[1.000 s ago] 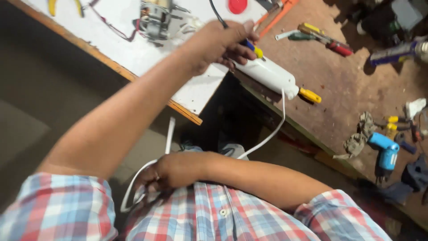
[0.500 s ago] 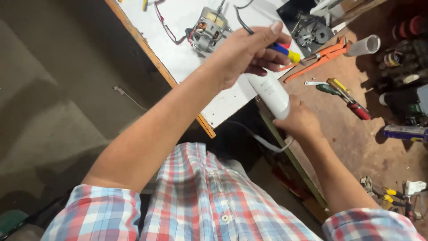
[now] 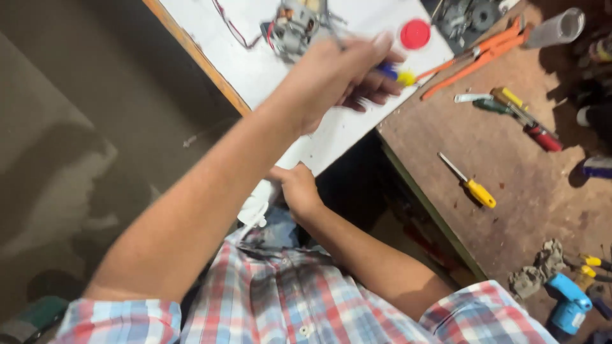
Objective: A person uses a soldering iron to attach wires to a white plastic electronic component on a workbench.
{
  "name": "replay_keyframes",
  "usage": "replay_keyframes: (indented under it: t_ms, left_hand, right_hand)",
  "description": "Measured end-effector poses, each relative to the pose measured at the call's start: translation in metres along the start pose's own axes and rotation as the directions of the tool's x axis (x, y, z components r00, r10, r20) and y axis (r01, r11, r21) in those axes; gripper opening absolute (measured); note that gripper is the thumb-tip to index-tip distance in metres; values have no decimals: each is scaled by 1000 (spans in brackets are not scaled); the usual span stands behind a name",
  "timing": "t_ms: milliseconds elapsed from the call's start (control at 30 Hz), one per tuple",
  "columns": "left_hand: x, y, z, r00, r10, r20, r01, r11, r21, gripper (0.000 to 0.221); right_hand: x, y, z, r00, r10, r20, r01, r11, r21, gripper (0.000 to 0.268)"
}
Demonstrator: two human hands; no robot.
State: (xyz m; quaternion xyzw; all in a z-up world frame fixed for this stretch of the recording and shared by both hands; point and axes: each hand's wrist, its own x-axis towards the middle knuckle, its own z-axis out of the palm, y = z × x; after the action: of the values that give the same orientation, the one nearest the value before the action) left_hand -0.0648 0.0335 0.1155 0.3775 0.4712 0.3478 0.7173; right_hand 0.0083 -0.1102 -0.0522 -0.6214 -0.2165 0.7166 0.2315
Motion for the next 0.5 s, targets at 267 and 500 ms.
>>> replay_keyframes:
  t_ms: [267,500]
  left_hand:
    - [14,-113,-45,982,186,-32,-189,968,-165,49]
    - [32,-151,-67,979,163,-121,-178,976,-126,56]
  right_hand:
    - [127,-9,-26,704,-300,643,453,-508,-733,19]
    - [39,-72,-25,969,-85,233,245,169,-955,66]
